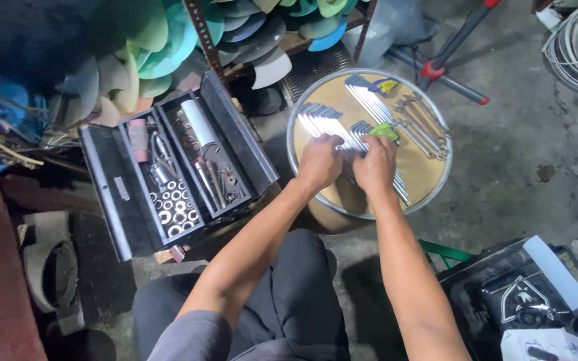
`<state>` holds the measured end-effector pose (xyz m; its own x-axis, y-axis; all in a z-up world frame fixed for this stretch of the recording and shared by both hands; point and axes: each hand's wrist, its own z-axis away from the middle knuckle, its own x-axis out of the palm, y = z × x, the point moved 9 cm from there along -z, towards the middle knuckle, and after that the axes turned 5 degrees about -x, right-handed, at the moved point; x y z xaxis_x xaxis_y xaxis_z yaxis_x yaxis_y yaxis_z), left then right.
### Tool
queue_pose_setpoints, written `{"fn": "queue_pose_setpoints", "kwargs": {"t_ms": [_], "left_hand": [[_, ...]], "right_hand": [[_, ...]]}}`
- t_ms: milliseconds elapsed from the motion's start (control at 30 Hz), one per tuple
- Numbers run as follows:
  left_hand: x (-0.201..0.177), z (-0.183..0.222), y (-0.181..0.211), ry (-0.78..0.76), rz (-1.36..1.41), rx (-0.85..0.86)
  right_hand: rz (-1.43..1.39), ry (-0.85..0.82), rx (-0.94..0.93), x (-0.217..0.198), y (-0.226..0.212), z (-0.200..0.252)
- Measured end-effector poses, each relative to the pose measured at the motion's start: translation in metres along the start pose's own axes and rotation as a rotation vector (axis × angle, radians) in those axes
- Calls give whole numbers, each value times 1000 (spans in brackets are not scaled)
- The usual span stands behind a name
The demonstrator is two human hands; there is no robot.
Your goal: Organizing and inspecting various hand tools in a metal toolbox and on a nearby tray
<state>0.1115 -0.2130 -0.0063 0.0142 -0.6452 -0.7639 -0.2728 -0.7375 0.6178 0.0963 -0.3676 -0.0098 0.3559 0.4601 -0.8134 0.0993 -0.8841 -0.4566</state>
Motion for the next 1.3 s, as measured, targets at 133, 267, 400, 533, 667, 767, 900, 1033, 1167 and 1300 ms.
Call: {"fn": "queue_pose_setpoints", "kwargs": {"t_ms": [133,267,400,533,667,767,900,1033,1167,1300], "left_hand": [[43,-24,16,-24,-72,54],[64,-34,26,-79,-153,34],[69,-34,27,-45,-172,47],[61,-28,29,-26,-171,74],[54,-26,29,-41,-124,45],[54,-24,27,-74,-105,8],[48,-21,28,-104,-48,-42],[41,-18,25,-87,112,-112],[26,-10,8,-151,546,-283],[-2,13,-1,-133,943,-334]], "right_hand": [[65,89,34,-17,32,-17],[93,-29,145,-2,70,-25],[134,-44,166,9,81,-26],[126,-34,184,8,80,-26],[67,-7,196,16,93,-26],[46,39,154,15,95,-24],[12,134,63,4,87,-24],[-34,185,28,-26,60,-16],[-280,223,-7,-48,21,-5],[-525,200,-53,-51,-23,10]]}}
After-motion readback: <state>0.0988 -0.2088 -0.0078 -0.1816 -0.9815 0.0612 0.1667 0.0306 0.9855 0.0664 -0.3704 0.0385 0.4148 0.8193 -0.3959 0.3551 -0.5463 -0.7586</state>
